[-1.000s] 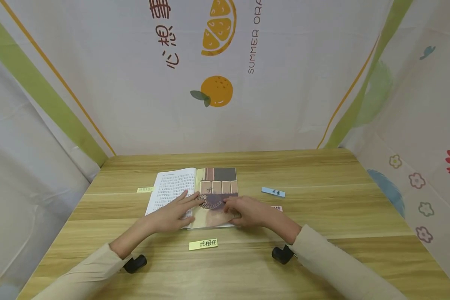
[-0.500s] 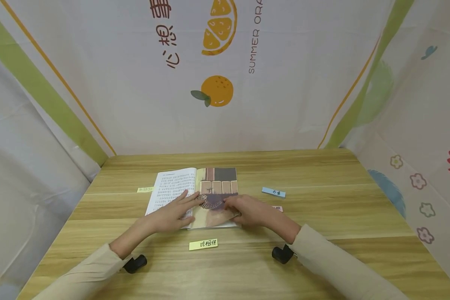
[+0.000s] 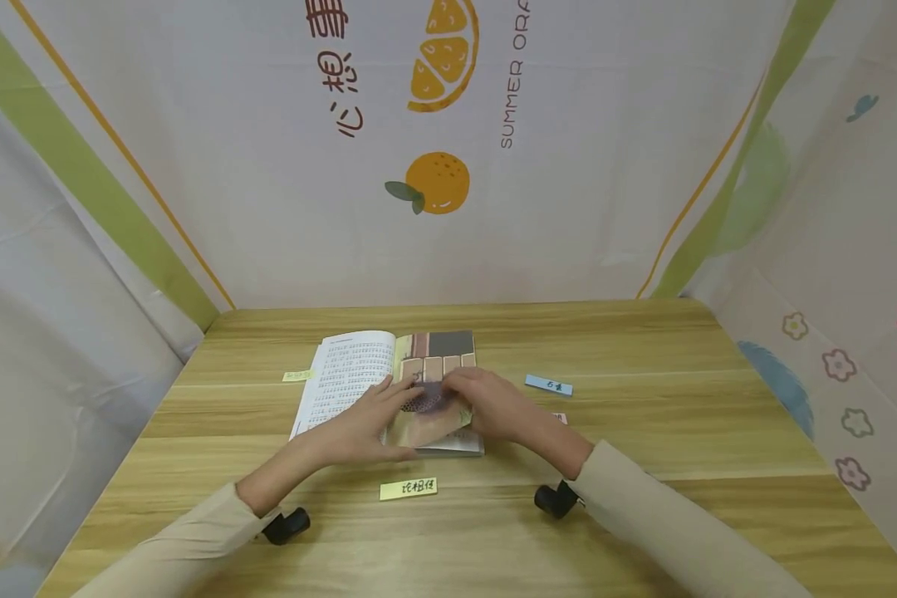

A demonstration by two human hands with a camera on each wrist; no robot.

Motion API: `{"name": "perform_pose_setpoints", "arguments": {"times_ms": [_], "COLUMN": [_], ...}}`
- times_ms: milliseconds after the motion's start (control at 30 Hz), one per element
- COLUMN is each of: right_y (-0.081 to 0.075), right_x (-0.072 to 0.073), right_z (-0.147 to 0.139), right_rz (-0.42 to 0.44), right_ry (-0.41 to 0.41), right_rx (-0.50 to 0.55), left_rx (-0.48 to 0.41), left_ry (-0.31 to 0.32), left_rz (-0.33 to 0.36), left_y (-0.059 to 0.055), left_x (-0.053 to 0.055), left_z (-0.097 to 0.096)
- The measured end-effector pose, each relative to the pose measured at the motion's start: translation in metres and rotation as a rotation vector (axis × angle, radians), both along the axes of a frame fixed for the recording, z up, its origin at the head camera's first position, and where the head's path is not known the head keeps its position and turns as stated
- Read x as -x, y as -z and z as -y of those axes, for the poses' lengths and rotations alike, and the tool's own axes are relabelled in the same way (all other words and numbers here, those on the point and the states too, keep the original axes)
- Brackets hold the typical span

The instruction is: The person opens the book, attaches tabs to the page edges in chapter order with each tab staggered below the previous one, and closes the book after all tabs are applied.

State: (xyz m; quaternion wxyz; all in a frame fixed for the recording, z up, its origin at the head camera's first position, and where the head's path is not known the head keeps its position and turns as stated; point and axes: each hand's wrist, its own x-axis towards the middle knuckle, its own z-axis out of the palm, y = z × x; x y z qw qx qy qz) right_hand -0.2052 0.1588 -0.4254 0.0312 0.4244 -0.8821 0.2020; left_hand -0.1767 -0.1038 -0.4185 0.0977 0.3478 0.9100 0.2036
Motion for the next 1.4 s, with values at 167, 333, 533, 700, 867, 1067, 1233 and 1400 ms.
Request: {"name": "perform_pose_setpoints", "arguments": {"times_ms": [167, 333, 533, 700, 867, 1067, 1233, 1400], "right_y": [-0.003, -0.005, -0.011, -0.006, 0.002, 0.006, 0.007, 0.007], "right_x": [0.002, 0.002, 0.005, 0.005, 0.001, -0.003, -0.003, -0.003], "right_z": [0.000, -0.007, -0.025, -0.037, -0.042, -0.040, -0.038, -0.034], "right_rz": [-0.020, -0.073, -0.072, -0.052, -0.008, 0.052, 0.065, 0.106], "right_ry": [0.011, 0.051, 0.135, 0.162, 0.171, 0.173, 0.150, 0.094], "right_rx": [0.010, 0.067, 0.177, 0.185, 0.157, 0.137, 0.111, 0.031], "left_rx": [-0.016, -0.065, -0.144, -0.195, -0.286, -0.347, -0.269, -0.185], "left_ry": [0.007, -0.003, 0.028, 0.015, -0.045, -0.134, -0.206, -0.213], "left_rz": [0.006, 0.002, -0.074, -0.142, -0.163, -0.271, -0.274, -0.261], "left_y": [-0.002, -0.006, -0.010, -0.013, -0.019, -0.032, -0.038, -0.032], "left_x": [0.000, 0.000, 0.001, 0.000, -0.002, 0.003, 0.006, 0.003], "left_z": [-0.006, -0.002, 0.011, 0.024, 0.038, 0.058, 0.075, 0.081]}}
